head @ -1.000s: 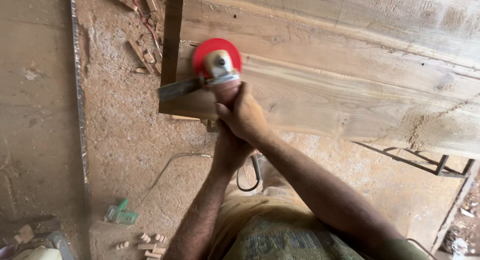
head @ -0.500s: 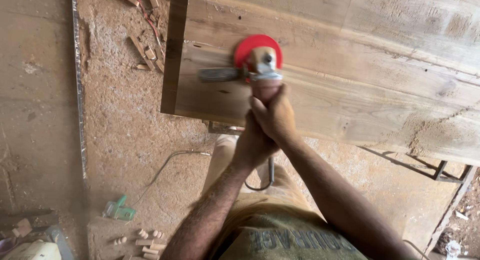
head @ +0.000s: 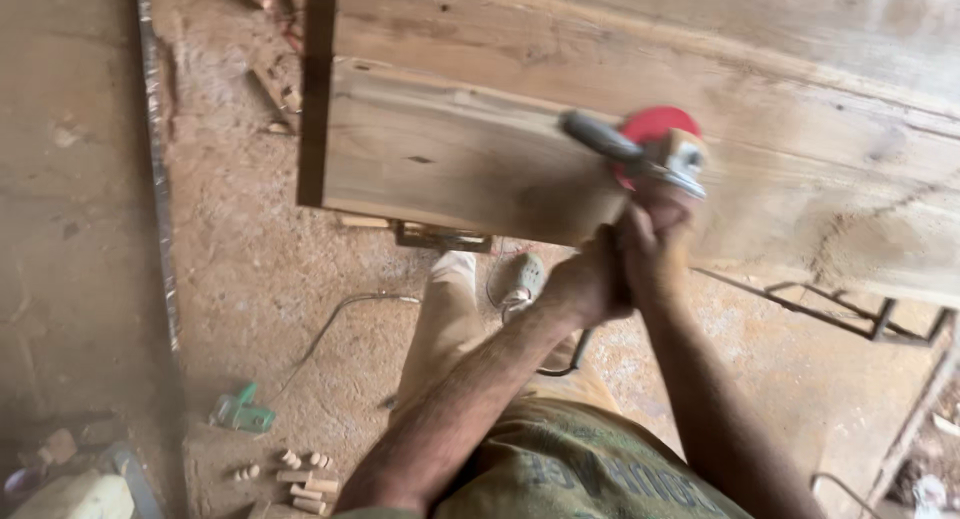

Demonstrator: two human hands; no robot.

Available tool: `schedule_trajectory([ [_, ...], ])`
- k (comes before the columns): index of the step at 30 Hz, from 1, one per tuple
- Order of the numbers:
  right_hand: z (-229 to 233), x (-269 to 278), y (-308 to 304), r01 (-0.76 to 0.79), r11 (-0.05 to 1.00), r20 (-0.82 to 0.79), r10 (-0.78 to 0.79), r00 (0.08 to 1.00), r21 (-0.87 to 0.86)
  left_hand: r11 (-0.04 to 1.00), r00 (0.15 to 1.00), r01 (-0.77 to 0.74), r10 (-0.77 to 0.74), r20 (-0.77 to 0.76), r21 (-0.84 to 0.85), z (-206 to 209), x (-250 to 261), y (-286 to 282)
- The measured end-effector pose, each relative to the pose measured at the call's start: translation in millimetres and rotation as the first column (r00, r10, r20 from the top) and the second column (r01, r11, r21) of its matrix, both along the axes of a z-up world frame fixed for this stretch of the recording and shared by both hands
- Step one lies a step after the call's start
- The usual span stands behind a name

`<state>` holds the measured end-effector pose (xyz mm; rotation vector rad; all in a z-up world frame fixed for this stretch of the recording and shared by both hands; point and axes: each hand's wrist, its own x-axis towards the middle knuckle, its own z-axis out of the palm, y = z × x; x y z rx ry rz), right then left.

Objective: The person uses an angle grinder with a sanding disc to smooth the surface of a large wooden plank. They change the sanding disc midway through the process and continue sanding the plank.

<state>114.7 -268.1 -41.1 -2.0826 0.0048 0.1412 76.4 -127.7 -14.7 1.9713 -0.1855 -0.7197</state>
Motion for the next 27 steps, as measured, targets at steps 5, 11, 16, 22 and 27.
schedule_trajectory([
  [5, -8.4, 3.0, -15.0, 0.289, 0.957, -0.201, -0.277, 0.94, 0.031, 0.993, 0.991, 0.04, -0.053, 0.123, 0.108, 12.2, 11.1, -4.9],
  [11, -4.0, 24.0, 42.3, 0.153, 0.971, -0.185, -0.187, 0.965, -0.186, 0.984, 0.985, -0.173, 0.172, 0.033, 0.032, -20.0, 9.0, 27.9],
  [16, 9.3, 39.7, 134.0, -0.055, 0.981, -0.176, 0.022, 0.984, -0.188, 0.943, 0.847, -0.279, 0.151, 0.509, 0.184, -54.6, -9.2, 75.3],
  [22, 19.5, 45.1, 214.5, -0.327, 0.917, -0.264, 0.264, 0.928, -0.231, 0.802, 0.703, -0.554, 0.308, 0.641, 0.223, -40.1, -22.7, 124.9],
  [27, 22.4, 39.1, 238.0, -0.484, 0.826, -0.338, 0.385, 0.859, -0.29, 0.534, 0.558, -0.821, 0.826, -0.085, -0.203, -4.5, -37.4, 139.8],
])
